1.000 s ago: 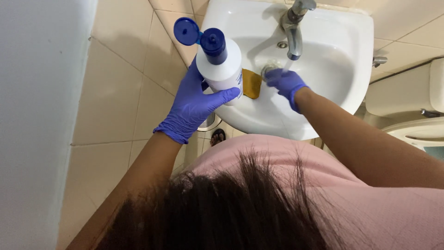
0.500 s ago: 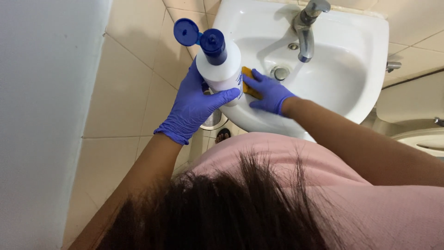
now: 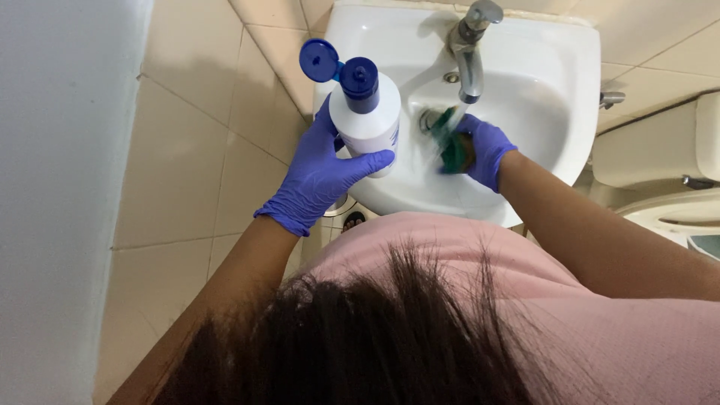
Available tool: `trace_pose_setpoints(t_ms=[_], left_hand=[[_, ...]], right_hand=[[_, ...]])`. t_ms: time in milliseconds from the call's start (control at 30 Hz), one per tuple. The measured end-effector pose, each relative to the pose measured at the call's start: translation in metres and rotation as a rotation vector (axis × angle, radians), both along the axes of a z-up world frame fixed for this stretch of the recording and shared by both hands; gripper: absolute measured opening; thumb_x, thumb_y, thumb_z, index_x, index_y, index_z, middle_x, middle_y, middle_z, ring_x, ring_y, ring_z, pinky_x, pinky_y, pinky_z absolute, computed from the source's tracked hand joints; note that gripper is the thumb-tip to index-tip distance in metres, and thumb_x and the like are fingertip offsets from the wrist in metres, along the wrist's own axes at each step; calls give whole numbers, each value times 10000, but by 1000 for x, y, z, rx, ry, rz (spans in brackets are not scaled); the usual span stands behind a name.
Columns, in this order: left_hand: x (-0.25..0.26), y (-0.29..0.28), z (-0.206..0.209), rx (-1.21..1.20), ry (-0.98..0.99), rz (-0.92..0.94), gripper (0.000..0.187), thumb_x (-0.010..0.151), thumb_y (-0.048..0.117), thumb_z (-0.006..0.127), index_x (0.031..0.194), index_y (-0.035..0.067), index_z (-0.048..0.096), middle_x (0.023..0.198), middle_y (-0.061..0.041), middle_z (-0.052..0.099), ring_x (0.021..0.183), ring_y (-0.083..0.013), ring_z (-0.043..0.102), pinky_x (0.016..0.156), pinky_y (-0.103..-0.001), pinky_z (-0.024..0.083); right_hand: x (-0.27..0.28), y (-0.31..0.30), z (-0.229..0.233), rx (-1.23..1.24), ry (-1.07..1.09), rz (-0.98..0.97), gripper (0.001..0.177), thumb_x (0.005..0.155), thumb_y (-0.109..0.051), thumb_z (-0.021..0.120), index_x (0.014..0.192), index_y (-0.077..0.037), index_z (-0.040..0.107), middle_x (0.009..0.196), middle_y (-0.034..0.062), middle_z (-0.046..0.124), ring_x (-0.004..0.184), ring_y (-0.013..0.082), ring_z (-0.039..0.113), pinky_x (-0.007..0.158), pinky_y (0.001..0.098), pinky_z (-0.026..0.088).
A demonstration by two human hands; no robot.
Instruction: The person applies liquid cleaner from a white bottle onto a yellow sponge and scrubs the sink basin, faucet, and the wall above the sink. The person repeatedly applies cleaner and scrubs the same wall area and sink surfaces throughout the clip.
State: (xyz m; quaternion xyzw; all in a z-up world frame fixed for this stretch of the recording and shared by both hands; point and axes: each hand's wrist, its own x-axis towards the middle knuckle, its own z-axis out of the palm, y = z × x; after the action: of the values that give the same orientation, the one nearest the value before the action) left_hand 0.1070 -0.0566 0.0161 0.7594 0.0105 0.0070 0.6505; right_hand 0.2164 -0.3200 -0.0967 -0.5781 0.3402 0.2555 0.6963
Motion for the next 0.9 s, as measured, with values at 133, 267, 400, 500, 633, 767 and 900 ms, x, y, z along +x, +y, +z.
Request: trace_pose_setpoints(t_ms=[133,267,400,500,633,767,900], left_hand=[[2,-2,2,16,11,-21,937,758,130,964,1525,107,426,1489,-197,552,1404,-399,505,1183,-548,398],[7,-1,-7,-26,-27,-43,949,765,78,951,1537,78,399,1500,-239,524,1427,-410,458,1188,-583,366],[4,-2,1,2,11,11,941,751,126,966,1520,97,425,1488,-196,550,1419,-381,491,1192,-547,390],[1,-3,4,-8,12,26,947,746,129,971,1523,113,432,1488,-187,556,1413,-380,501,1195,-530,391],[1,-3,1,-9,-14,27,944,757,116,962,1529,98,420,1497,-204,543,1421,-380,484,1190,-555,388],[1,-3,2,14,0,42,936,751,130,969,1518,104,435,1480,-180,564,1407,-368,510,1177,-556,407],[2,-4,0,3,-16,28,925,751,117,971,1511,109,445,1470,-177,572,1400,-372,518,1174,-557,409]], right_hand=[[-13,17,61,302,121,6,271,886,-293,663,1039,-75,713,1098,192,763,1035,414,746,944,619,581],[-7,18,55,382,111,-18,313,863,-379,704,1002,-99,721,1047,186,765,1002,422,754,917,664,580],[-3,16,25,358,106,15,280,874,-395,718,980,-138,750,1029,124,786,984,356,771,903,590,619],[6,1,-17,302,80,22,137,844,-228,749,970,-174,751,812,50,746,564,226,693,504,346,617],[11,-1,-13,161,-96,137,270,882,-105,652,1104,-250,701,717,-41,585,426,69,447,326,168,339],[18,-1,-27,49,-124,169,119,934,-250,675,1045,-244,718,601,-38,483,375,69,329,308,168,250],[4,18,12,-108,-132,126,300,959,-366,603,737,-166,599,484,-31,375,332,83,346,291,210,234]])
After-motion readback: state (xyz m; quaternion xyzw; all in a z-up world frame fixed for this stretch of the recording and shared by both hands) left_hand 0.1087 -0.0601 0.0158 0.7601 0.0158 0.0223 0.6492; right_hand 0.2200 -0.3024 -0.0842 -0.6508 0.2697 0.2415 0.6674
